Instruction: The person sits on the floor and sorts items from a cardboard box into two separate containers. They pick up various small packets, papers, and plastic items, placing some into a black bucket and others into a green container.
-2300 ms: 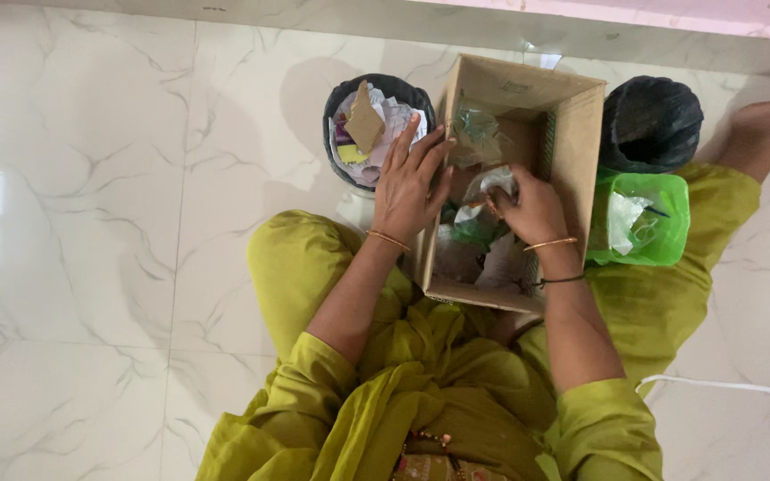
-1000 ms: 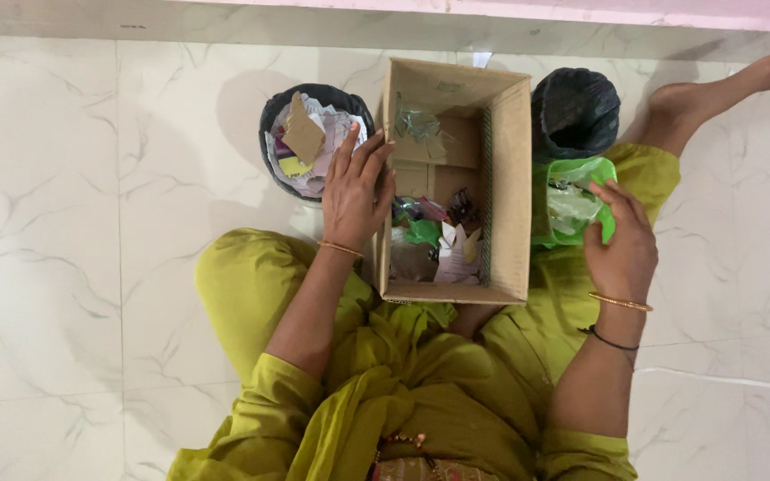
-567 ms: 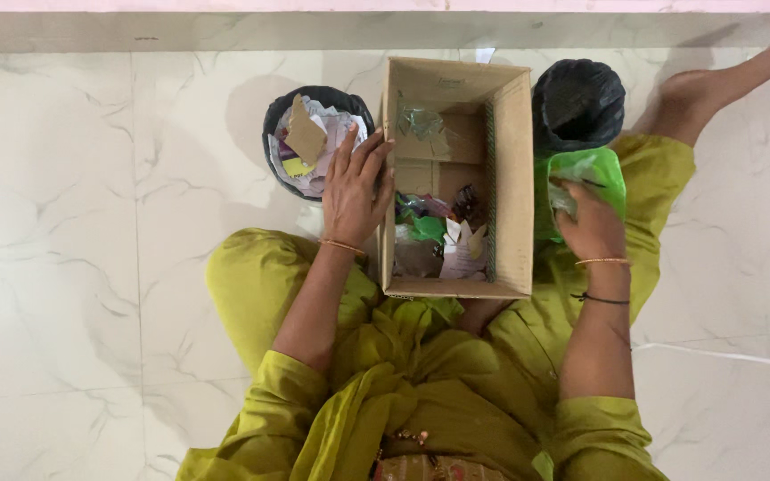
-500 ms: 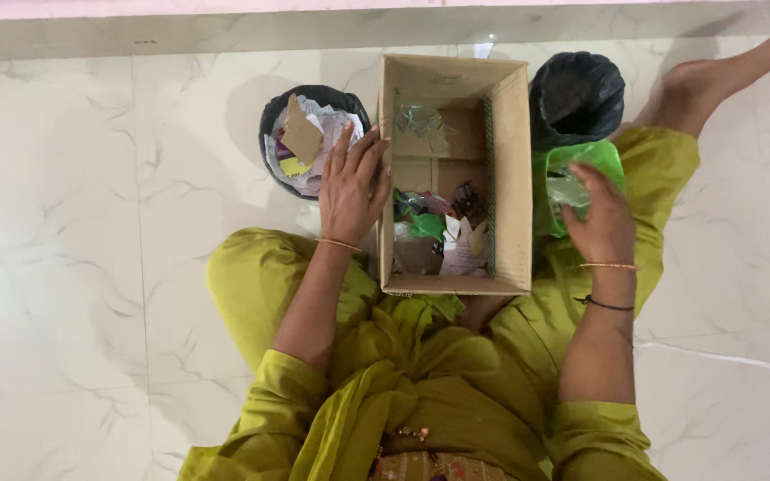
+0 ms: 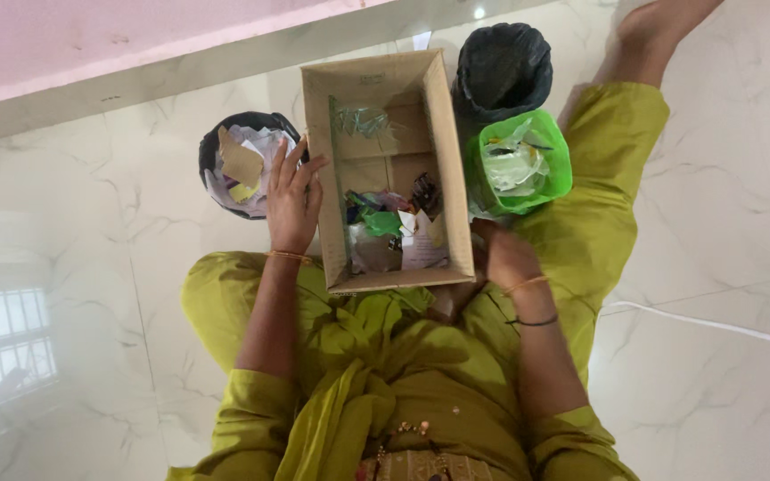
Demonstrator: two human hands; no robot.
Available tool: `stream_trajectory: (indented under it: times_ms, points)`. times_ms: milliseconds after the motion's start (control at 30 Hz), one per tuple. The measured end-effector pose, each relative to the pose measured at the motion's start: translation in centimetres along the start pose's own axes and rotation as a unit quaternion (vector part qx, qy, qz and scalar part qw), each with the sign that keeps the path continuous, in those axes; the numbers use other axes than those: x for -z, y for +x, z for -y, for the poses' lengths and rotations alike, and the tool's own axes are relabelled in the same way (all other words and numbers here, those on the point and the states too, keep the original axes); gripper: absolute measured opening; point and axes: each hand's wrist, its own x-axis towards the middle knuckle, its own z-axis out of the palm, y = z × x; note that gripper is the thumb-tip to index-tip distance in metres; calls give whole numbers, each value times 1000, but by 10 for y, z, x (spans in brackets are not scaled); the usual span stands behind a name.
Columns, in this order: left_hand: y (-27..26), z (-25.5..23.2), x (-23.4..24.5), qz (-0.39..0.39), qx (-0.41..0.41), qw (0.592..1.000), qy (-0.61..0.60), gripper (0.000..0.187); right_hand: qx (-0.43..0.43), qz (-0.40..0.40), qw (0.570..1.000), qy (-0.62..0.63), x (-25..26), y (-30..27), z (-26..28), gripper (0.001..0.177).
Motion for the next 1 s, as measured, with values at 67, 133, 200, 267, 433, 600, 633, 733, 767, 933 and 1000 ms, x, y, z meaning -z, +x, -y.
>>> stream_trajectory:
  times_ms: [67,133,200,267,433,600,633,733,767,933,1000]
  points:
    - [0,-1,0,4,5,1000,1,31,102,-98,988,-66,-46,14,-11,55]
    - [-1,-2,0,-3,8,1000,-4,30,123,-109,982,-89,-71,21,-17,55]
    - [-1,-3,0,-5,12,1000,-5,29,65,-33,995,-74,-78,26,-15,49]
    - [0,-3,0,-3,15,1000,-4,27,-25,88,995,-41,-70,25,-13,57]
    - [-2,-3,-3,-7,19,1000,-2,28,23,78,996,43,-27,21,11,43]
    - [-3,-2,-6,-16,22,1000,-1,24,76,-99,986,110,101,-14,53,47]
    - [-3,-1,-6,-19,20,1000,-5,23,100,-121,973,167,130,-22,59,40]
    - [-5,-2,-7,-20,24,999,-12,23,68,-171,967,178,182,-24,72,34]
    - [-5,-2,-7,-20,26,999,-13,23,65,-191,962,186,188,-19,68,32]
    - [-4,-2,-9,-27,18,999,-13,22,-55,-101,991,63,143,53,-1,33]
    - [-3,-2,-10,-24,21,999,-14,22,-119,1,993,-1,106,84,-36,40]
